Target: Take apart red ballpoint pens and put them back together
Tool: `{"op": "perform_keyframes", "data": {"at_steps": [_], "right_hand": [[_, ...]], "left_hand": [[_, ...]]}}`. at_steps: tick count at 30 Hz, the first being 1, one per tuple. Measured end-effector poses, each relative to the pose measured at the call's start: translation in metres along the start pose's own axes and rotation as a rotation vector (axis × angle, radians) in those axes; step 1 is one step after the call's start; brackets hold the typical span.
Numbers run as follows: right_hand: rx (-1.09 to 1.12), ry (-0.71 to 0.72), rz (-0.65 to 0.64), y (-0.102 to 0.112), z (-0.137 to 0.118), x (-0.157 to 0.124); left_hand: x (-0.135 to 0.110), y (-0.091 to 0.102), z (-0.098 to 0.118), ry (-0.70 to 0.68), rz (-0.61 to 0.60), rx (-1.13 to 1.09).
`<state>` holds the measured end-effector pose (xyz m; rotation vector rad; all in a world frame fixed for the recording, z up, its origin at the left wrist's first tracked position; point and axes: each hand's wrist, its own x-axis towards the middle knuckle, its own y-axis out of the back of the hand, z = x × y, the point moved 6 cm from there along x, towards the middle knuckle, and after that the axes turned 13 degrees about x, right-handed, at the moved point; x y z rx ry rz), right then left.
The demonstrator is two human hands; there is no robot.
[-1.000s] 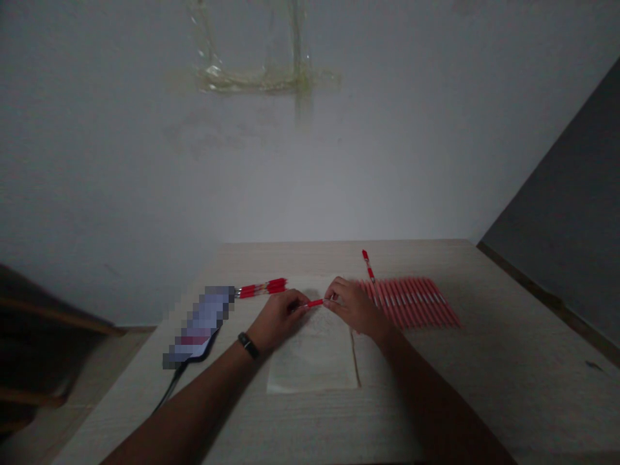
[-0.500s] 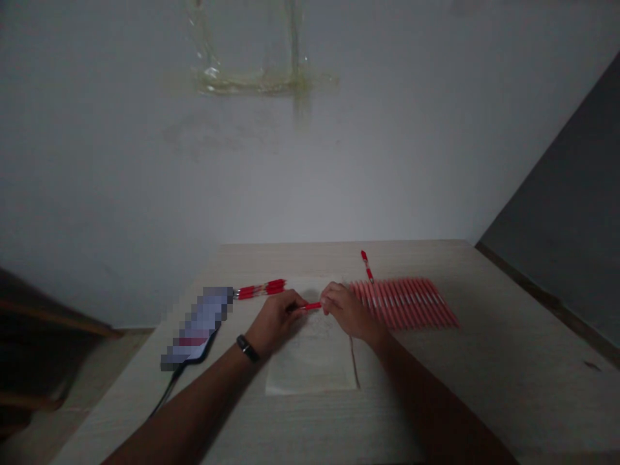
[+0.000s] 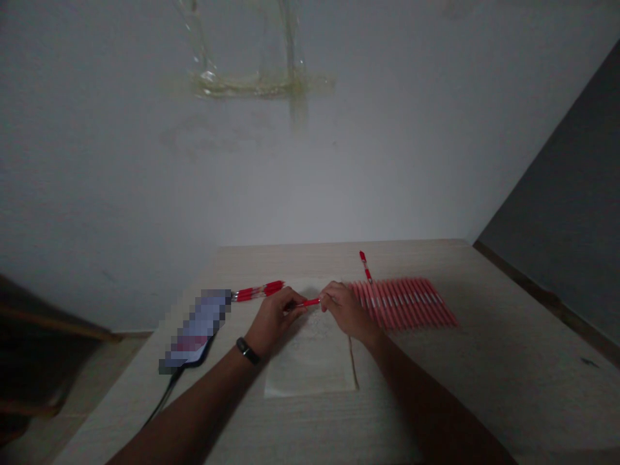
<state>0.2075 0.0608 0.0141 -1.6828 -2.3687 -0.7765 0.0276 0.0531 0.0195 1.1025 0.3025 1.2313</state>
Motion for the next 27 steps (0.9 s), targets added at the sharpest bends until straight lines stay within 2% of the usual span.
{"op": "perform_keyframes", "data": {"at_steps": [4,8,12,17,21,27], "right_hand": [[-0.054,0.025,0.094,0.01,0.004,0.001],[-0.053,0.056,0.122,0.014,0.003,0.002],[-0.049,0.064,0.116,0.016,-0.001,0.002],[-0.129,0.068,-0.027,0.012,-0.002,0.0],[-0.166,0.105,-0.151,0.01,-0.002,-0.002],[-0.108,0.124,-0.172,0.015,-0.004,-0.001]], "left_hand": [[0.0,-0.001,0.005,0.031,-0.008,-0.059],[0.0,0.002,0.005,0.063,-0.005,-0.111],[0.001,0.0,-0.003,0.134,0.005,-0.333],[0.004,-0.004,-0.015,0.285,0.064,-0.763],[0.005,-0.001,-0.017,0.336,0.106,-0.873],[0.002,-0.008,-0.023,0.41,0.126,-0.98]]}}
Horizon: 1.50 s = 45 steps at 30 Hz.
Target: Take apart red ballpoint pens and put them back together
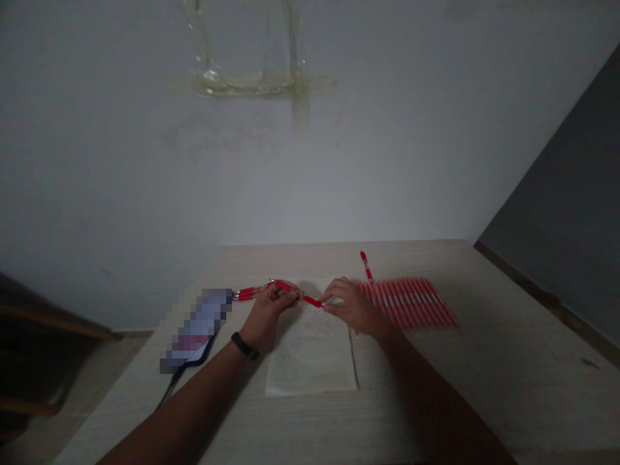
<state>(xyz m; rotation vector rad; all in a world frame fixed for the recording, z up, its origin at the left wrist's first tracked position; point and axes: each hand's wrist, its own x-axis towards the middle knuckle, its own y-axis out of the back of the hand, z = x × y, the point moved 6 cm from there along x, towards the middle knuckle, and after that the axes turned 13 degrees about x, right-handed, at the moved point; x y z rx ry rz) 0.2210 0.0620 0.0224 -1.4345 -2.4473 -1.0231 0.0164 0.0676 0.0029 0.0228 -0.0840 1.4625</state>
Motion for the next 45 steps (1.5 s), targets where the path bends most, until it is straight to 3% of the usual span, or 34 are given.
{"op": "perform_keyframes", "data": {"at_steps": [10,20,28,34,41,45], "right_hand": [[0.082,0.031,0.144,0.002,-0.004,0.002],[0.133,-0.009,0.161,0.005,-0.003,0.002],[0.124,-0.059,0.17,0.004,-0.004,0.001],[0.137,-0.064,0.154,0.002,-0.001,0.001],[0.215,-0.207,0.122,-0.013,0.002,-0.001],[0.302,-0.325,0.22,-0.003,0.017,-0.005]], "left_hand": [[-0.003,-0.004,0.0,0.071,-0.026,-0.166],[-0.004,-0.007,0.001,0.033,-0.044,-0.138],[0.0,-0.001,-0.001,0.01,0.012,-0.127],[-0.002,-0.005,-0.004,0.021,-0.024,-0.11],[-0.001,-0.004,-0.002,-0.024,0.003,-0.013],[0.001,0.002,-0.002,-0.009,0.047,-0.04]]}}
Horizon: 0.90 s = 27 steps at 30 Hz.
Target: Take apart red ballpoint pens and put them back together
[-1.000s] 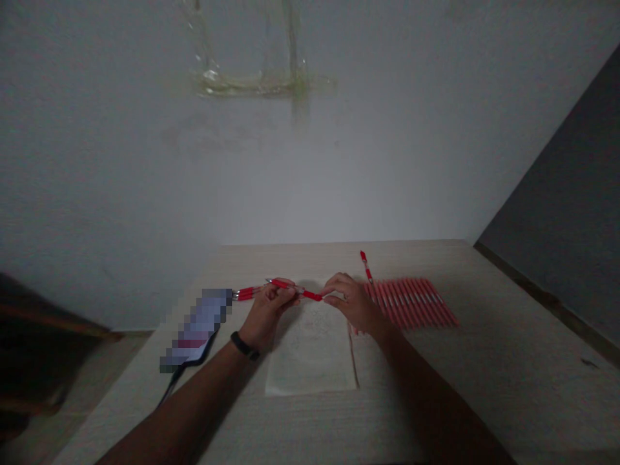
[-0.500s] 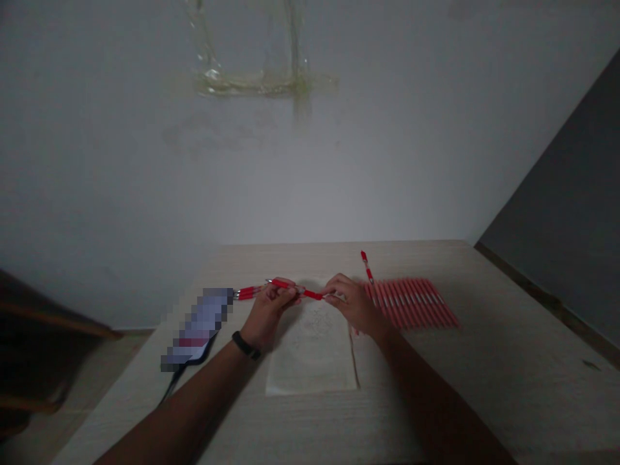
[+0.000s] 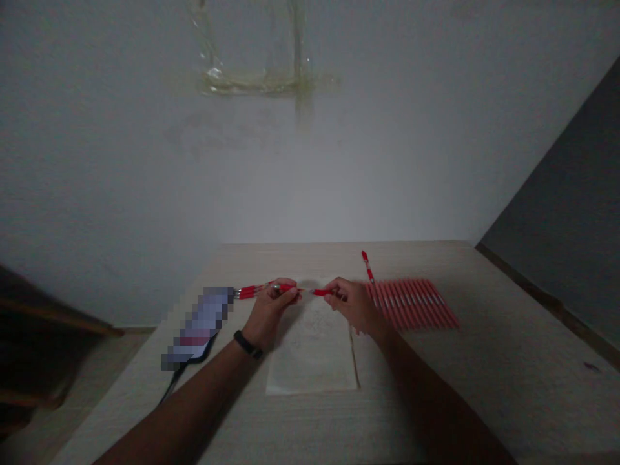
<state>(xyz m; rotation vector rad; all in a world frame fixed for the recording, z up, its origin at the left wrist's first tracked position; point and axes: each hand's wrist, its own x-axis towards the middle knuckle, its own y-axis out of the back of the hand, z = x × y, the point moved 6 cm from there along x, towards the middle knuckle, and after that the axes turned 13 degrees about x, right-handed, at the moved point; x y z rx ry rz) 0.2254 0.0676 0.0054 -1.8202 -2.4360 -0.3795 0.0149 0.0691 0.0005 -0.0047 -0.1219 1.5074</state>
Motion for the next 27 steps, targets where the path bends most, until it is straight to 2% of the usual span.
{"op": "perform_keyframes", "data": {"at_steps": [3,5,8,10,12,14,16,22,27], "right_hand": [[0.13,0.034,0.094,0.01,-0.002,0.002],[0.261,0.085,0.143,0.01,-0.007,0.001],[0.349,0.09,0.087,-0.002,-0.014,0.0],[0.303,0.097,0.092,-0.003,-0.017,-0.001],[0.205,0.113,0.151,0.004,-0.018,-0.002],[0.098,0.117,0.212,0.012,-0.017,-0.003],[0.004,0.11,0.222,0.017,-0.017,-0.003],[-0.184,0.146,0.068,0.002,-0.024,-0.005],[-0.256,0.143,0.09,0.005,-0.027,-0.007]], "left_hand": [[0.001,0.002,0.0,-0.012,0.002,0.007],[0.0,-0.001,0.002,-0.037,-0.049,0.077],[-0.005,-0.009,0.008,-0.095,-0.156,0.241],[-0.009,-0.013,0.014,-0.182,-0.217,0.423],[-0.012,-0.015,0.02,-0.318,-0.249,0.684],[-0.015,-0.018,0.018,-0.409,-0.334,0.876],[-0.016,-0.018,0.01,-0.431,-0.391,1.015],[-0.015,-0.018,-0.006,-0.452,-0.427,1.166],[-0.016,-0.02,-0.006,-0.448,-0.436,1.21]]}}
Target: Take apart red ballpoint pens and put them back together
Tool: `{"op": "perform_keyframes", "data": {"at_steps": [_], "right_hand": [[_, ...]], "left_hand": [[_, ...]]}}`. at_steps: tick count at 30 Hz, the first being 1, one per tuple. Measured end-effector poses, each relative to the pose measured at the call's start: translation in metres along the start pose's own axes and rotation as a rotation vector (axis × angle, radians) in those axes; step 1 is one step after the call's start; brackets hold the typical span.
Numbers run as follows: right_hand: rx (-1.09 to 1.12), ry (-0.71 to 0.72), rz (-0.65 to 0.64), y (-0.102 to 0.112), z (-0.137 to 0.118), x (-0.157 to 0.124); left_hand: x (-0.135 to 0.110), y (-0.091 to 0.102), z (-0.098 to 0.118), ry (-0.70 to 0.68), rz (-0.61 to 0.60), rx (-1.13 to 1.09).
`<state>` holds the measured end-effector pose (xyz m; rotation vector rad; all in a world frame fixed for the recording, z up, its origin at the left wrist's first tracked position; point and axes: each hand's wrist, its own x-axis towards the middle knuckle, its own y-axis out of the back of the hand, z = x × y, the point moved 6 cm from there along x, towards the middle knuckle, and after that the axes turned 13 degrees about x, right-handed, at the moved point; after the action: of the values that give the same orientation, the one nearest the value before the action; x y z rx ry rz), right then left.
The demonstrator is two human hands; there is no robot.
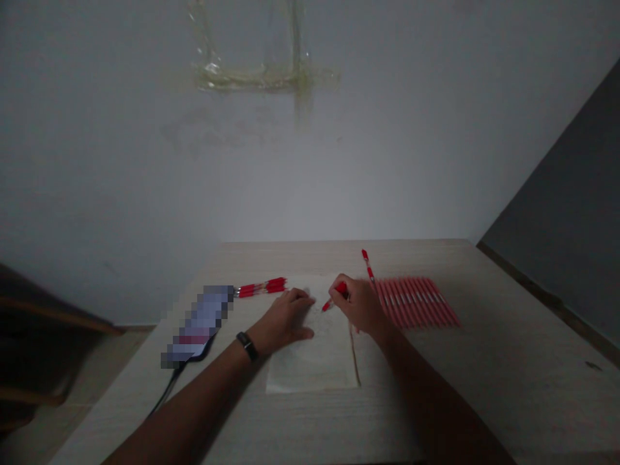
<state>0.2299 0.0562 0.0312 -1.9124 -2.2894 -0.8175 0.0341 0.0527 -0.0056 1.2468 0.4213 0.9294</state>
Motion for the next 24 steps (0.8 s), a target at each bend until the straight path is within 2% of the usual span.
{"op": "perform_keyframes", "data": {"at_steps": [4,9,15,24], "right_hand": [[0.028,0.015,-0.064,-0.003,-0.0011,0.0],[-0.012,0.026,-0.005,0.0011,0.0003,0.0009],[0.032,-0.003,-0.056,-0.0011,0.0003,0.0002],[0.027,-0.031,-0.003,0.0059,0.0008,0.0011]], "left_hand": [[0.0003,-0.0008,-0.0007,0.011,-0.009,0.02],[0.0,-0.0006,-0.0003,0.006,-0.005,0.012],[0.0,0.001,0.0006,0.012,0.005,-0.008],[0.0002,0.0013,0.0017,0.009,-0.022,0.021]]}}
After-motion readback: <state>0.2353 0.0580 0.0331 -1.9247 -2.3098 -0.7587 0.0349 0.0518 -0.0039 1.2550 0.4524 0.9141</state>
